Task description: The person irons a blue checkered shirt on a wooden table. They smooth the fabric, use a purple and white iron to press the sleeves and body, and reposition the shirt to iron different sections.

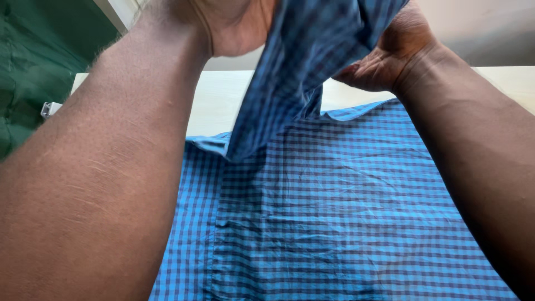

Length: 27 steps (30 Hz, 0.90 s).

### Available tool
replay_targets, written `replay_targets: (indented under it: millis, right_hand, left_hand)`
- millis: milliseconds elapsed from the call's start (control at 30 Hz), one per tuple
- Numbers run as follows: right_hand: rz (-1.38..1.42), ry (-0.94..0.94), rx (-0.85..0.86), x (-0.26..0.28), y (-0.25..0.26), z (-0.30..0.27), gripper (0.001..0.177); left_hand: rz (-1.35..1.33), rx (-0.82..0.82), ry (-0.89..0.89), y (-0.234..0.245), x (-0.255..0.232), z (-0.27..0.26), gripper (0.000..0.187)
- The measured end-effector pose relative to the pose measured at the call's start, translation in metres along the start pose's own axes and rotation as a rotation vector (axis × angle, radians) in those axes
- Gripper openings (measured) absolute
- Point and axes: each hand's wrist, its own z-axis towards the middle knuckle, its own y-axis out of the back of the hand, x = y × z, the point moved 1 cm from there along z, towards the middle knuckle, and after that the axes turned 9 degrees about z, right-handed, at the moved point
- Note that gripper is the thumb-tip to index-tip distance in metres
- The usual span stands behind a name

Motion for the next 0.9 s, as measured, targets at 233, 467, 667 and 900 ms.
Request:
replay_targets:
  millis: [233,467,667,900]
  right_hand:
    - [-0.28,0.17,0.168,0.003,-0.002,0.006,0.032]
    - [-0.663,0.356,0.067,-0.005,-0.004,0.007,0.02]
    - [-0.832,0.477,-0.311,0.001,-0.001,0.005,0.028]
    - [-0.556,0.543,-0.311,0.021,0.02,-0.003,0.038]
  left_hand:
    - [0.211,0.166,0.043,-0.013,0.004,-0.004,0.054]
    - [0.364,-0.111,0.035,-0.026,0.009,0.017,0.04]
    - [0.345,-0.219,-0.047,-0.044,0.017,0.036,0.036]
    - [0.435,-0.273,-0.157,-0.076,0.027,0.05,0.033]
